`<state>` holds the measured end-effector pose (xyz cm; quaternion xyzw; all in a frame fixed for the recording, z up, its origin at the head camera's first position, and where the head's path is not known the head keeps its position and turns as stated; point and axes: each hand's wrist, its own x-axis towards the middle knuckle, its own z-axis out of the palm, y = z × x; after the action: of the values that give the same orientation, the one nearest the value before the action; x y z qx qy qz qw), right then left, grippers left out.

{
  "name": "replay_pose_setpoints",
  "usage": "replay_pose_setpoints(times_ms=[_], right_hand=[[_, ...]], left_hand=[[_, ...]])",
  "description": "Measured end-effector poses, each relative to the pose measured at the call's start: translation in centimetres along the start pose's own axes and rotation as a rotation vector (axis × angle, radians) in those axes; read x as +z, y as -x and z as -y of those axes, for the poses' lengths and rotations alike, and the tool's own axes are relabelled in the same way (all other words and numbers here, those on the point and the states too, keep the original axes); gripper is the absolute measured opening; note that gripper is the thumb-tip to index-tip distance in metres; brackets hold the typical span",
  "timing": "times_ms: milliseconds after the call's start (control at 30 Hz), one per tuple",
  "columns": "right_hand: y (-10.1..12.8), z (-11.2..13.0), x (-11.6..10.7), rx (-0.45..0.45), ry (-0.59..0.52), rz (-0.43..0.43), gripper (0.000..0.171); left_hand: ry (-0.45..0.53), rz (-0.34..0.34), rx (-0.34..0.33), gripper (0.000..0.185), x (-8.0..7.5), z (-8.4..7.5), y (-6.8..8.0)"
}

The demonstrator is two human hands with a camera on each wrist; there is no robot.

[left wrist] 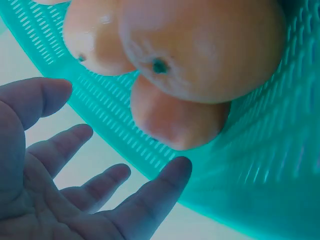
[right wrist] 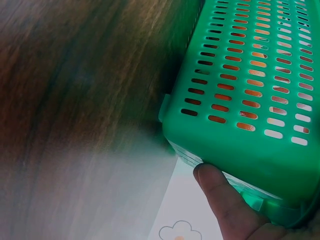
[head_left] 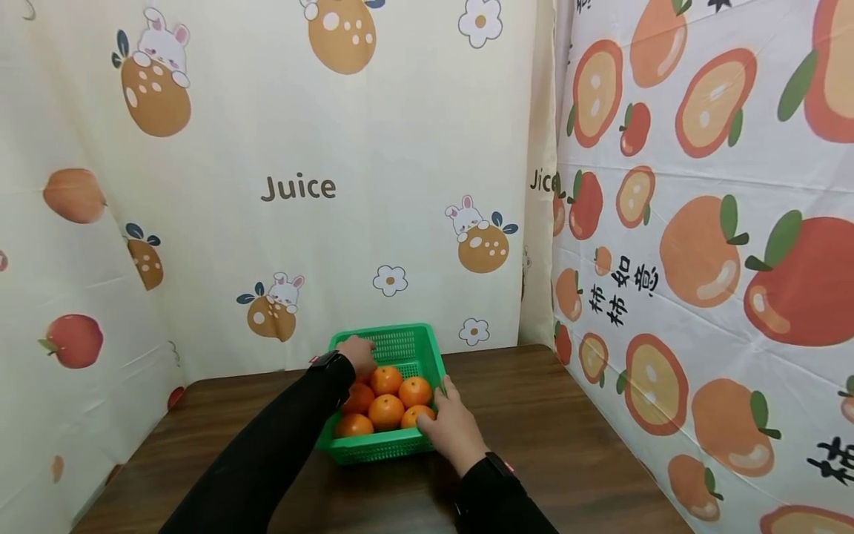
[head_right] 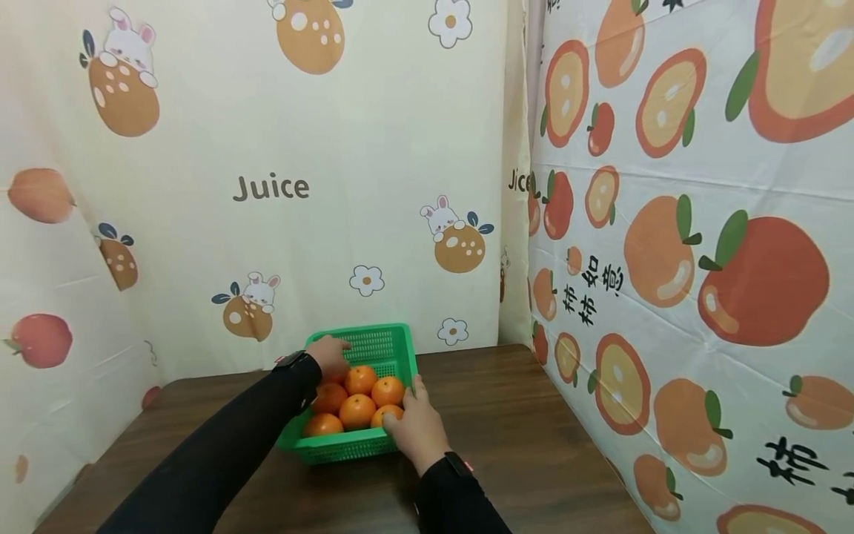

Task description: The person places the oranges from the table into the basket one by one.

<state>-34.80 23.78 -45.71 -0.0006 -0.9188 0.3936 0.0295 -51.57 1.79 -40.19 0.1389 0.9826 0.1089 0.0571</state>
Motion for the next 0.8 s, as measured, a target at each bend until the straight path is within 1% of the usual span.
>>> replay_pose_setpoints(times_ms=[133, 267, 333, 433, 600, 800], right_hand=[[0.2, 0.0, 0.1, 0.002, 0.005, 0.0, 0.075], [0.2, -0.1, 0.2, -0.002, 0.012, -0.006, 0.075], [0.2, -0.1, 0.3, 0.0, 0.009, -0.003, 0.075], [0.2, -0.2, 0.5, 0.001, 0.004, 0.002, 0.075], [0.4, -0.2, 0.5, -0.002, 0.012, -0.004, 0.075], [0.5, -0.1, 0.3, -0.022, 0.024, -0.022, 0.075]], left_hand=[[-0.039, -0.035, 0.029, 0.054, -0.6, 0.0, 0.8], [-0.089, -0.065, 0.046, 0.055, -0.6, 1.0, 1.1], [-0.089, -0.083, 0.041, 0.055, -0.6, 1.6, 1.4], [-0.042, -0.113, 0.029, 0.055, -1.0, 2.1, 2.5], [0.038, -0.114, -0.019, 0.056, -1.7, 2.4, 5.0], [0.075, -0.129, -0.062, 0.059, -1.8, 3.0, 7.4]])
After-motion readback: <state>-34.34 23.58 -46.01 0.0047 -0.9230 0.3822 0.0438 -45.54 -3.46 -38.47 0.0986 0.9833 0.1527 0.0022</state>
